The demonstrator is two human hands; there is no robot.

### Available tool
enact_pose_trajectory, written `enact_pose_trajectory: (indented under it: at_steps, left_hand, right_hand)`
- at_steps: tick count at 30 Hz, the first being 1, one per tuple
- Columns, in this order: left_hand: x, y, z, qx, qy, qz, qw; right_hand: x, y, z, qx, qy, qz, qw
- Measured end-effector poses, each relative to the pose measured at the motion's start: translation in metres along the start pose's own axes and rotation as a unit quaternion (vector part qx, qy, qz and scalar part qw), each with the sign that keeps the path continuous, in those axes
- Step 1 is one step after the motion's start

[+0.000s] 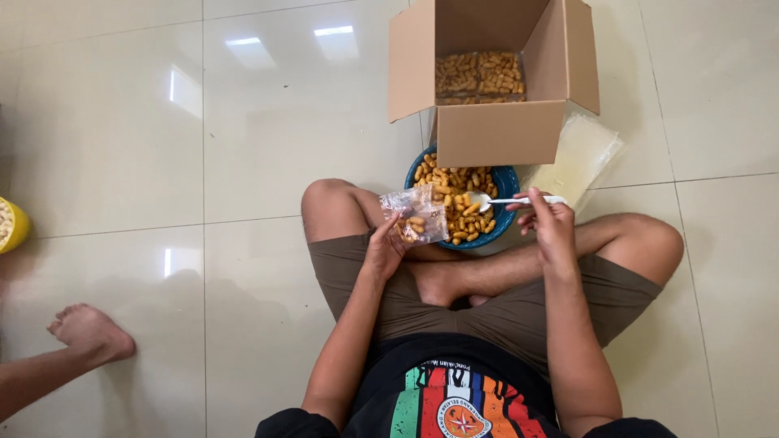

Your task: A person packages snacks by scooping them from a bowl into small plastic bags using a spoon and then placing the bags into a cardboard box.

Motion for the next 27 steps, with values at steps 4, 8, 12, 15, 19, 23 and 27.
enact_pose_trajectory:
  at_steps: [4, 8, 12, 15, 19, 23, 27]
  left_hand:
    - [0.010, 0.005, -0.002, -0.009, -0.005, 0.008, 1.000]
    - [0.000, -0.001, 0.003, 0.006, -0.010, -0.015, 1.000]
    - [-0.013, -0.010, 0.007, 0.020, -0.017, -0.011, 1.000]
    - [0.001, 0.000, -0.001, 0.020, -0.016, -0.008, 1.000]
    - [0.010, 0.004, -0.003, 0.015, -0.007, 0.006, 1.000]
    - [0.006, -0.001, -0.001, 0.023, -0.014, 0.015, 1.000]
    - [-0.009, -0.009, 0.009, 0.029, -0.024, 0.009, 0.999]
  right_hand:
    - [0.052, 0.028, 0.025, -0.027, 0.042, 0.023, 0.998]
    - [0.115, 0.066, 0.051, -0.215, 0.243, 0.046, 0.945]
    - [0.139, 0.089, 0.059, -0.421, 0.266, 0.094, 0.862]
    - [0.122, 0.094, 0.075, -0.412, 0.221, 0.068, 0.881]
    - [0.108, 0.099, 0.061, -0.440, 0.186, 0.027, 0.878]
    - [0.110, 0.095, 0.024, -0.439, 0.183, 0.016, 0.879]
    - [0.113, 0.091, 0.004, -0.423, 0.125, 0.037, 0.897]
Point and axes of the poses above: each hand's wrist, its own y-axis away from the middle knuckle, its own x-axis out of the palm, z = x × y, the point moved 7 cm from there along -y, towards the middle knuckle, and after that the axes turned 1 degree about x, right-handed, at the moved point
